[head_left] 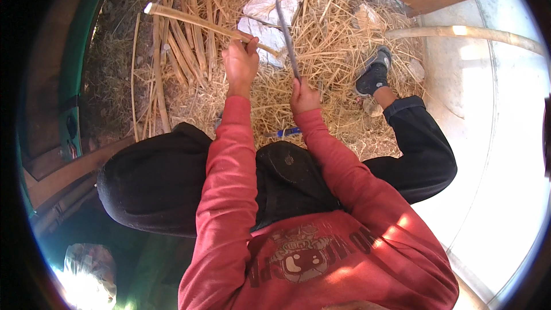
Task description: The person sits on a straw-covered floor and uses a knife to sharpen a long, thin stick. They repeatedly scrape the blade along the stick's surface to create a point, then switch to a larger stick and continue the sharpening process.
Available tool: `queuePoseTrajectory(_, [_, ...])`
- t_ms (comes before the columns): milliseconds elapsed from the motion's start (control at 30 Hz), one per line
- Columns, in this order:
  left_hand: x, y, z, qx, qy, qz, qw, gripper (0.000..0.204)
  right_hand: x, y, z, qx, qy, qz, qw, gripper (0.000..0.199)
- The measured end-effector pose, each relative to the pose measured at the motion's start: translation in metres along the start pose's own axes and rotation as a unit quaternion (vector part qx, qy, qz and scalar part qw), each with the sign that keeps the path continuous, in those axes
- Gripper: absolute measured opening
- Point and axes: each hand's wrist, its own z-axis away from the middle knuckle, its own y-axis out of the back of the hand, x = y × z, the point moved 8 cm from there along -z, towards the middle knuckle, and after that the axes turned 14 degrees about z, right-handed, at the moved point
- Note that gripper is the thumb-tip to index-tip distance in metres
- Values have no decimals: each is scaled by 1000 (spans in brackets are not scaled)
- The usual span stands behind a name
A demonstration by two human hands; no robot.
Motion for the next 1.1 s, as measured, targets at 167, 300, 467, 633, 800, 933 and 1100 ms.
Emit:
queuePoseTrajectory(167, [-16, -3, 0, 8, 0, 66, 998, 14, 40, -61, 4, -95, -44, 63, 993, 36])
queuePoseTrajectory(300, [-6, -2, 0, 6, -35, 10, 999, 15, 33, -31, -12, -59, -18, -76, 995, 39])
queuePoseTrajectory(467, [-6, 2, 1, 13, -60, 77, 995, 15, -6, 49, -3, 105, 8, -214, 971, 36])
queuePoseTrajectory(633, [1, 8, -6, -9, -47, 10, 999, 14, 51, -68, 1, -66, -1, 76, 995, 42])
queuePoseTrajectory(800, [-14, 2, 0, -17, -47, 45, 998, 16, 74, -91, 3, -319, -175, -285, 887, 52])
queuePoseTrajectory(933, [-17, -1, 5, 2, -42, 93, 995, 17, 56, -64, 6, -272, -181, -308, 893, 50])
queuePoseTrajectory(1100, [-22, 2, 4, -6, -8, 64, 998, 15, -3, 34, -7, 109, 58, -213, 969, 42])
